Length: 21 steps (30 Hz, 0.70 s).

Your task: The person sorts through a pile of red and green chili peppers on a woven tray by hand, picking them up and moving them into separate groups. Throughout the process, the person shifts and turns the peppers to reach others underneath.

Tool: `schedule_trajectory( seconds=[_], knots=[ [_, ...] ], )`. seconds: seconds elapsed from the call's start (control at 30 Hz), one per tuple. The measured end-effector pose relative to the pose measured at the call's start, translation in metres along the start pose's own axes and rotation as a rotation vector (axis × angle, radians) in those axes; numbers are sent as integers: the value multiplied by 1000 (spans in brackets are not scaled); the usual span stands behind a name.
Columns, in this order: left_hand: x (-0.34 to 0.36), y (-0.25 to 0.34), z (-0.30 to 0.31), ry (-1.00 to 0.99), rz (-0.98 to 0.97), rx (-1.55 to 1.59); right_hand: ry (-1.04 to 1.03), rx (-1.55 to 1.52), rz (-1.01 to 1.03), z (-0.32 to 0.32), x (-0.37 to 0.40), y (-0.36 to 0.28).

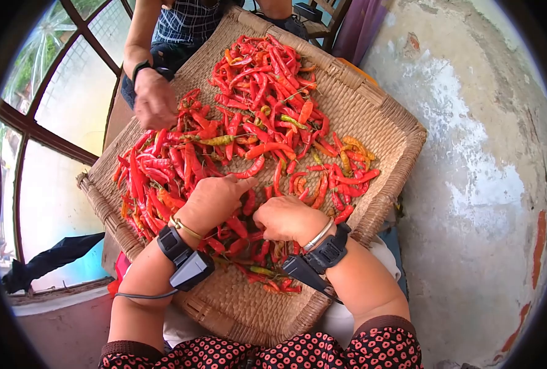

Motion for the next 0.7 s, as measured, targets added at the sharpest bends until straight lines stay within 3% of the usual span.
schedule_trajectory(
  seconds=[0.23,0.3,0.33,0.4,0.43,0.47,0.53,0.6,0.67,0.7],
  knots=[
    [-5,-2,5,55,-23,-68,150,68,-49,7,5,2],
    [-1,-9,28,307,-48,223,150,47,-66,8,3,7],
    [-1,-13,34,309,-49,222,147,25,-85,8,2,10],
    [-4,-32,45,294,86,514,194,-25,-57,17,4,10],
    [-4,-45,48,449,134,674,239,-79,-29,24,5,10],
    [-6,-57,45,458,219,893,239,-79,-29,27,5,12],
    [-7,-66,44,437,367,1376,338,-322,-29,41,7,19],
    [-5,-65,48,545,354,1517,393,-368,-21,51,8,24],
    [-1,-68,46,657,339,1655,786,-1189,134,74,21,31],
    [-2,-68,44,618,319,1500,786,-1186,140,78,22,28]
  ],
)
Point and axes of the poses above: each hand's wrist, its own x-axis away from the middle knuckle, its own z-axis out of the back of the hand, y = z × x, the point moved 7 cm from there along -x, towards the middle knuckle, and after that the axes turned 4 degrees about -x, right-handed, at the moved point
